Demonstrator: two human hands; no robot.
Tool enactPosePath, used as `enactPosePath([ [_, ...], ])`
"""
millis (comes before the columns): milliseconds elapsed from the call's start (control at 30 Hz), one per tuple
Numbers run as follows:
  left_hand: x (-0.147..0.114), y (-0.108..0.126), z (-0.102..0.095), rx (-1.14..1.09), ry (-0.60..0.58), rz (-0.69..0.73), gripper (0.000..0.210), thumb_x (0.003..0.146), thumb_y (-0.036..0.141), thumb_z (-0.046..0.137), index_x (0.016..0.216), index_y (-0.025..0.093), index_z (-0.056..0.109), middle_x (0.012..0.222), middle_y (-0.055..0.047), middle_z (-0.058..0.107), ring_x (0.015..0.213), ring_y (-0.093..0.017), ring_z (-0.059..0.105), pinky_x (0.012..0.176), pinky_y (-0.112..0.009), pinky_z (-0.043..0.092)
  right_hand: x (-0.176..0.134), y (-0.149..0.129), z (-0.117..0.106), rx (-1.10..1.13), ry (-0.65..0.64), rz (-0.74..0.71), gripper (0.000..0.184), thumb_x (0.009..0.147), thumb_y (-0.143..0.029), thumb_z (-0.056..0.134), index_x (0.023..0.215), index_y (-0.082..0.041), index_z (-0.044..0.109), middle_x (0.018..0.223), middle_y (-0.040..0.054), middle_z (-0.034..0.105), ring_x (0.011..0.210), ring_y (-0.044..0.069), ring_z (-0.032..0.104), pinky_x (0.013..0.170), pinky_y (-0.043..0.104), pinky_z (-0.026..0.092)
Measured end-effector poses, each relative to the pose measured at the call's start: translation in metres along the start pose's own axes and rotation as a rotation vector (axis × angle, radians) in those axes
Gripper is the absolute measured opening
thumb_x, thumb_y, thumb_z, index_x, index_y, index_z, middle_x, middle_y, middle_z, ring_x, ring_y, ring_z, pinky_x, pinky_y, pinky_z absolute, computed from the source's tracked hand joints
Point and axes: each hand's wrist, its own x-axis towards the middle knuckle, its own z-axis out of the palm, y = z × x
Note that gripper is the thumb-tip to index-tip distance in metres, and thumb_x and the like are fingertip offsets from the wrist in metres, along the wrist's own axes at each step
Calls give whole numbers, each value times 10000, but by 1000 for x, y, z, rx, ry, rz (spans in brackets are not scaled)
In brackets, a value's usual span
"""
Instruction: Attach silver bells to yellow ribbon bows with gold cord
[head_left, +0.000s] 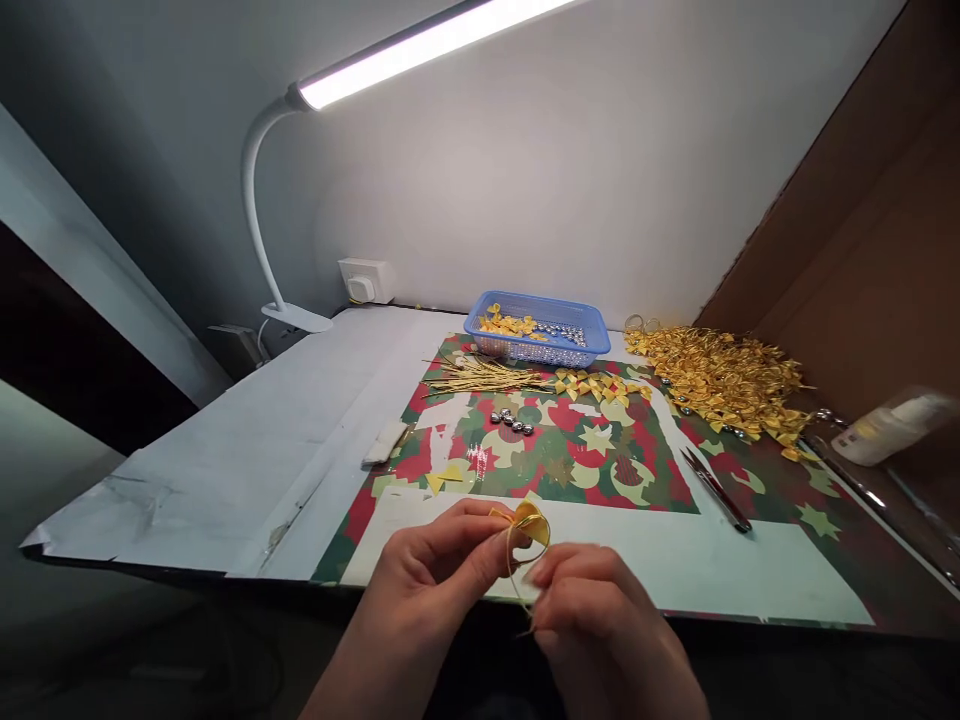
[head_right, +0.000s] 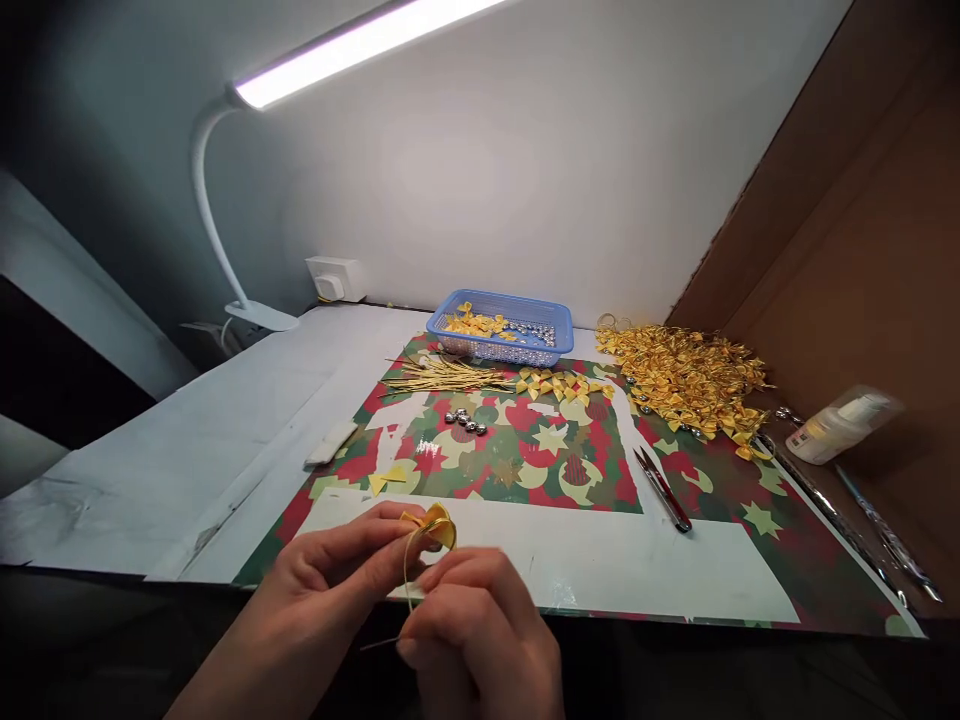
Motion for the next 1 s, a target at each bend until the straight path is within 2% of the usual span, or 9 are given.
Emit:
enactPosePath([
  [133, -4, 7, 6, -148, -53, -59, 192, 861, 323, 712, 744, 199, 800, 811, -21, 709, 811, -178, 592, 782, -250, 491, 6, 0, -10, -234, 56, 31, 165, 938, -133, 576, 802, -223, 601, 777, -2, 503, 709, 132, 536, 581, 222, 413],
  [367, -6, 7, 5, -204, -48, -114, 132, 856, 272, 723, 788, 191, 800, 819, -51, 766, 847, -206, 628, 819, -276, 500, 6, 2, -11, -508, 71, -92, 119, 916, -129, 589, 848, -214, 637, 689, -5, 485, 598, 134, 479, 549, 267, 365],
  [633, -8, 9, 6, -261, -2, -156, 119, 810, 294, 773, 757, 192, 802, 817, -48, 789, 841, -194, 653, 804, -241, 522, 8, 0, -16, -566, 36, -142, 125, 906, -95, 590, 873, -211, 622, 679, -2, 467, 591, 136, 451, 543, 270, 356],
  [867, -8, 6, 6, -228, 3, -130, 121, 845, 291, 735, 840, 198, 813, 845, -62, 794, 838, -210, 657, 824, -288, 510, 8, 4, -15, -577, 17, -153, 127, 909, -97, 565, 863, -205, 612, 680, 1, 467, 589, 144, 441, 547, 275, 330],
  [1000, -8, 6, 7, -158, 2, -101, 158, 860, 304, 714, 791, 190, 799, 833, -56, 782, 839, -212, 642, 816, -283, 505, 9, 4, -16, -568, -1, -151, 133, 906, -87, 567, 880, -207, 621, 696, 5, 471, 612, 151, 434, 566, 279, 334],
])
